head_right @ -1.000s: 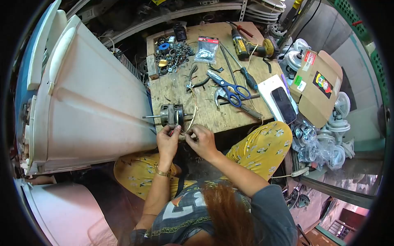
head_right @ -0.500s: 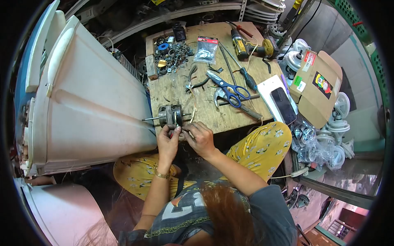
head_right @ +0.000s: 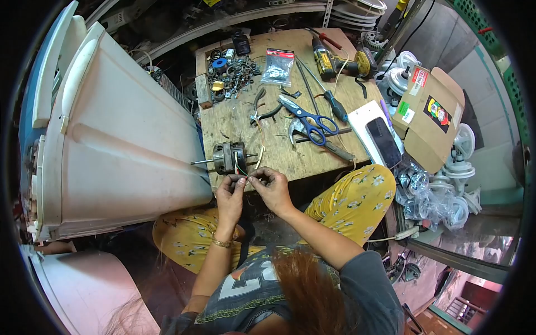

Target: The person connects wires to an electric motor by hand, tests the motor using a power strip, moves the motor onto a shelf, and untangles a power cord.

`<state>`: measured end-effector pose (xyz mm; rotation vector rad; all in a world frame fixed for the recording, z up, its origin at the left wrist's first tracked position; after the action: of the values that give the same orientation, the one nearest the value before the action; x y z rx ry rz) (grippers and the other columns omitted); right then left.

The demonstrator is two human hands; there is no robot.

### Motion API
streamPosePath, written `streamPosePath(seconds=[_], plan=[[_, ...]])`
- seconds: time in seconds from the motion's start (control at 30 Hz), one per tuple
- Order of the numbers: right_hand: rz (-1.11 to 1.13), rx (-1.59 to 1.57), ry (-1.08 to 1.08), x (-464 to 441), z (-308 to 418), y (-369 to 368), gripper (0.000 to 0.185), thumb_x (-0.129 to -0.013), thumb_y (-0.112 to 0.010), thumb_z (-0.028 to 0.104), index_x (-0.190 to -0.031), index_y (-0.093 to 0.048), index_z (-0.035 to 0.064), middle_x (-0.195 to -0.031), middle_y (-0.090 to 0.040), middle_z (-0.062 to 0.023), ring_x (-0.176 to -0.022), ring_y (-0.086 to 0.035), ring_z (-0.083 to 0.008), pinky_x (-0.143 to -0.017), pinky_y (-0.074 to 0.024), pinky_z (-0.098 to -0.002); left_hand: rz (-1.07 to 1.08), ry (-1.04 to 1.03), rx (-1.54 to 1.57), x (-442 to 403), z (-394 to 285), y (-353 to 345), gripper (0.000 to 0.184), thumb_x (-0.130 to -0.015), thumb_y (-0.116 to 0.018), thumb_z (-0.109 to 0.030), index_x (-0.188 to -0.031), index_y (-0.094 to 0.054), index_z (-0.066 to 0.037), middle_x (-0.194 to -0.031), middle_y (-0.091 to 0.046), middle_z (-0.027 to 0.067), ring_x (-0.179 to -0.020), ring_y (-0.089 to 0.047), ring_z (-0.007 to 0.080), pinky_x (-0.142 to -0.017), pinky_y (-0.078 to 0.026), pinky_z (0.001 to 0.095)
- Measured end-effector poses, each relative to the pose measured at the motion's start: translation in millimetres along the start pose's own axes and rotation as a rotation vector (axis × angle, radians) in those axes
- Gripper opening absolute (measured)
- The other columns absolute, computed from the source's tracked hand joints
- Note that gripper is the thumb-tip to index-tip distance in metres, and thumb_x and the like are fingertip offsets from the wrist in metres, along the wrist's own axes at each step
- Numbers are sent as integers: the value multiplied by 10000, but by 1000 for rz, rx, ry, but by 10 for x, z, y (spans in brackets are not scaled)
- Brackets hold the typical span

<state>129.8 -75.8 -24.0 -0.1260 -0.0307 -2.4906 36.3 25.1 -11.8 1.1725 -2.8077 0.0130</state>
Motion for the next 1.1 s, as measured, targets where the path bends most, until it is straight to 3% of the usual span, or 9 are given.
streamPosePath(seconds=[0.27, 0.37, 0.47, 0.57, 0.77, 0.87, 0.97, 1.07, 1.1], plan=[[-2, 153, 39, 31, 146, -11, 105, -791, -693, 60, -850, -631, -1, -757, -615, 9, -665, -506, -25, -596, -412, -193, -28, 29, -4, -10, 1, 4, 138, -894, -600, -120, -923, -606, 15, -763, -594, -1, -694, -511, 50, -606, -425, 213], [-8, 324, 351, 46, 344, 2, 142, -747, -713, 44, -858, -630, 12, -760, -624, -45, -641, -549, -95, -582, -436, -233, -10, 81, 37, -11, -22, 9, 147, -893, -600, -118, -936, -608, 23, -786, -604, 5, -707, -524, 50, -622, -432, 207], [-24, 465, 723, 48, 533, 5, 183, -720, -715, 62, -889, -647, 43, -821, -615, -97, -695, -602, -238, -588, -484, -315, -4, 86, 75, -24, -11, 15, 143, -893, -601, -117, -939, -610, 18, -792, -600, -1, -702, -516, 46, -617, -424, 199], [77, 621, 865, 58, 621, -4, 255, -691, -727, 83, -933, -648, 72, -844, -600, -76, -731, -591, -241, -605, -493, -327, -2, 94, 86, -36, 40, 28, 137, -894, -600, -117, -935, -610, 13, -786, -592, -4, -691, -504, 43, -604, -417, 199], [81, 704, 954, 31, 609, 1, 276, -653, -726, 89, -917, -650, 81, -835, -589, -70, -723, -580, -236, -588, -486, -332, 37, 210, 65, -22, 26, 45, 123, -894, -594, -110, -925, -608, 8, -785, -590, -4, -691, -491, 38, -588, -408, 205], [78, 690, 888, -8, 621, -14, 213, -678, -713, 82, -875, -633, 61, -799, -584, -77, -709, -581, -241, -598, -483, -317, 51, 118, 90, -13, -63, 21, 108, -891, -585, -90, -925, -605, 10, -805, -605, 16, -710, -514, 52, -614, -428, 210], [113, 471, 569, -99, 427, -58, 100, -774, -662, 110, -815, -591, 52, -746, -577, -68, -617, -553, -195, -505, -441, -272, -3, 10, -10, -23, -17, 67, 99, -888, -576, -66, -939, -602, 15, -831, -621, 36, -732, -543, 75, -653, -450, 216], [322, -409, -614, -48, -127, -191, 112, -866, -589, 158, -819, -554, 63, -707, -566, -43, -528, -487, -117, -412, -350, -215, 32, -52, -104, -42, -14, 83, 91, -894, -560, -36, -969, -593, 4, -860, -613, 20, -743, -553, 61, -645, -465, 204], [400, -737, -830, 33, -174, -296, 149, -894, -574, 219, -856, -544, 78, -708, -560, -9, -497, -428, -56, -376, -267, -174, 35, -38, -89, -41, -12, 98, 92, -894, -561, -36, -969, -593, 5, -864, -615, 22, -756, -559, 64, -655, -469, 204]])
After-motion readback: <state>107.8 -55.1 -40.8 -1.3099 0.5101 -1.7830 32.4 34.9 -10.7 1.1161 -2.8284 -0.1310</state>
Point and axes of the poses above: each hand's wrist, its own x-axis away from the middle knuckle, its own y-axis out of the back of the hand, z = x × y, the point moved 6 cm from there along -x, towards the middle knuckle
